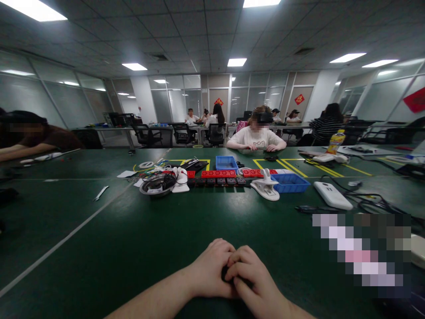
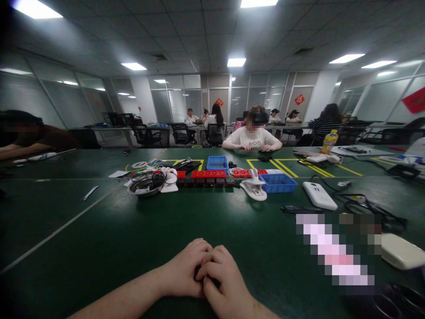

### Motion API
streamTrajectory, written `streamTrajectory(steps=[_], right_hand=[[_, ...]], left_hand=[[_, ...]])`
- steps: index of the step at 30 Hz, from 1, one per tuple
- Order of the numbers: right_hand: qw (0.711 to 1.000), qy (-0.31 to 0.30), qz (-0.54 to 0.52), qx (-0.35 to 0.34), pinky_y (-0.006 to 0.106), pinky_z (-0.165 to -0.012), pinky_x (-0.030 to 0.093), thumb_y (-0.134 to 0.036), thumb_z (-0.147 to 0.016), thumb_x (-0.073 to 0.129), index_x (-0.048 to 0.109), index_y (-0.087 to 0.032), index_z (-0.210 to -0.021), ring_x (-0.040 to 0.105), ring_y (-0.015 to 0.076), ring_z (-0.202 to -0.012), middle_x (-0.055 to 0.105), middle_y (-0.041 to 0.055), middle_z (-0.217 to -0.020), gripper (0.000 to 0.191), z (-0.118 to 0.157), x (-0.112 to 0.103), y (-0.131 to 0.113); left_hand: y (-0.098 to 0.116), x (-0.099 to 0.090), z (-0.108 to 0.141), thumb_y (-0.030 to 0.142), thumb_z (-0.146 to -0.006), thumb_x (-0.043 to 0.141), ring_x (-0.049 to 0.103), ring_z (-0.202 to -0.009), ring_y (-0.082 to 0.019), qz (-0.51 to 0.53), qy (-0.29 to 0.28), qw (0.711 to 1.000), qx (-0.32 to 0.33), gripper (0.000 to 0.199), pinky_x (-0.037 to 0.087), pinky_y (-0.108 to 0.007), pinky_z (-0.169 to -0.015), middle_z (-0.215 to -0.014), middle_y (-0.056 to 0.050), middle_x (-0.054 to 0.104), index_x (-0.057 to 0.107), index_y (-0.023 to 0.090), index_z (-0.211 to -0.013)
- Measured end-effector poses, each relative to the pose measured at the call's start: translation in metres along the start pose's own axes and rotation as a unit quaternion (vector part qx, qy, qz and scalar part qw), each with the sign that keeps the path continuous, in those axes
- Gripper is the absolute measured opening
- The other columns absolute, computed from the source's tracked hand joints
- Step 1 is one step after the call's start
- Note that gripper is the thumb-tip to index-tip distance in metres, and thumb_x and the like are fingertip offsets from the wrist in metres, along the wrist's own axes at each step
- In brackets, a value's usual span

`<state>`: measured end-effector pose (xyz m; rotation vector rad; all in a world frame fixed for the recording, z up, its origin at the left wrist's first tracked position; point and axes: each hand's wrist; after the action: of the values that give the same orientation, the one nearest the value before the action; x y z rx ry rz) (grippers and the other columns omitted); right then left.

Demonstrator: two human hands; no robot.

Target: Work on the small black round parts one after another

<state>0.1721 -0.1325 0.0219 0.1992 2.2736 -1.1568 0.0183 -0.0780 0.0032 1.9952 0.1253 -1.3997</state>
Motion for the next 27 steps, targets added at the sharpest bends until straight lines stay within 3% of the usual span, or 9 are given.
streamTrajectory(steps=[3, 7, 15, 23, 27], right_hand=[[1.0, 0.012, -0.001, 0.012, 0.035, -0.076, 0.041, -0.014, -0.075, 0.045, 0.057, -0.02, -0.087, 0.049, 0.0195, -0.087, 0.055, 0.0054, -0.09, 0.017, 0.001, 0.0, 0.0], [0.998, 0.039, 0.005, 0.044, 0.035, -0.076, 0.041, -0.021, -0.077, 0.048, 0.052, -0.019, -0.088, 0.048, 0.02, -0.087, 0.052, 0.0054, -0.09, 0.011, 0.001, 0.002, 0.004], [0.991, 0.062, 0.07, 0.096, 0.032, -0.066, 0.04, -0.025, -0.076, 0.055, 0.046, -0.019, -0.078, 0.047, 0.018, -0.074, 0.05, 0.0026, -0.079, 0.012, 0.003, 0.009, 0.013], [0.994, 0.031, 0.075, 0.075, 0.032, -0.066, 0.04, -0.02, -0.076, 0.056, 0.048, -0.019, -0.075, 0.047, 0.0179, -0.075, 0.052, 0.0024, -0.078, 0.008, 0.002, 0.007, 0.01], [0.998, 0.003, 0.055, 0.015, 0.033, -0.071, 0.041, -0.016, -0.079, 0.05, 0.053, -0.02, -0.079, 0.049, 0.0181, -0.08, 0.056, 0.0031, -0.08, 0.005, 0.001, 0.002, 0.003]], left_hand=[[0.002, -0.001, 0.0, 0.039, -0.057, 0.07, 0.046, -0.088, -0.019, 0.003, 0.001, 1.0, -0.011, 0.039, 0.038, -0.031, -0.081, -0.092, 0.0, 0.051, 0.054, 0.022, -0.088], [0.005, -0.002, 0.0, 0.046, -0.054, 0.072, 0.046, -0.089, -0.02, 0.019, 0.009, 0.999, -0.031, 0.053, 0.039, -0.033, -0.081, -0.096, -0.002, 0.051, 0.053, 0.022, -0.096], [0.009, 0.001, 0.001, 0.05, -0.045, 0.073, 0.045, -0.081, -0.019, -0.004, 0.047, 0.996, -0.072, 0.05, 0.039, -0.032, -0.076, -0.085, 0.0, 0.048, 0.049, 0.019, -0.077], [0.009, -0.001, 0.0, 0.037, -0.052, 0.071, 0.046, -0.083, -0.017, 0.007, 0.016, 0.999, -0.05, 0.036, 0.04, -0.028, -0.075, -0.086, 0.0, 0.049, 0.046, 0.019, -0.071], [0.003, -0.001, 0.001, 0.035, -0.053, 0.072, 0.047, -0.087, -0.018, 0.012, 0.0, 0.999, -0.031, 0.034, 0.04, -0.028, -0.078, -0.09, 0.0, 0.05, 0.052, 0.02, -0.076]])
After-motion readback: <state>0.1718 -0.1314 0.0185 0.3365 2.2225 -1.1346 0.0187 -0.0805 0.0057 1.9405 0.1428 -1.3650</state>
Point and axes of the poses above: each hand's wrist, its own z-axis away from the middle knuckle, its own x-axis out of the palm, y = z × x
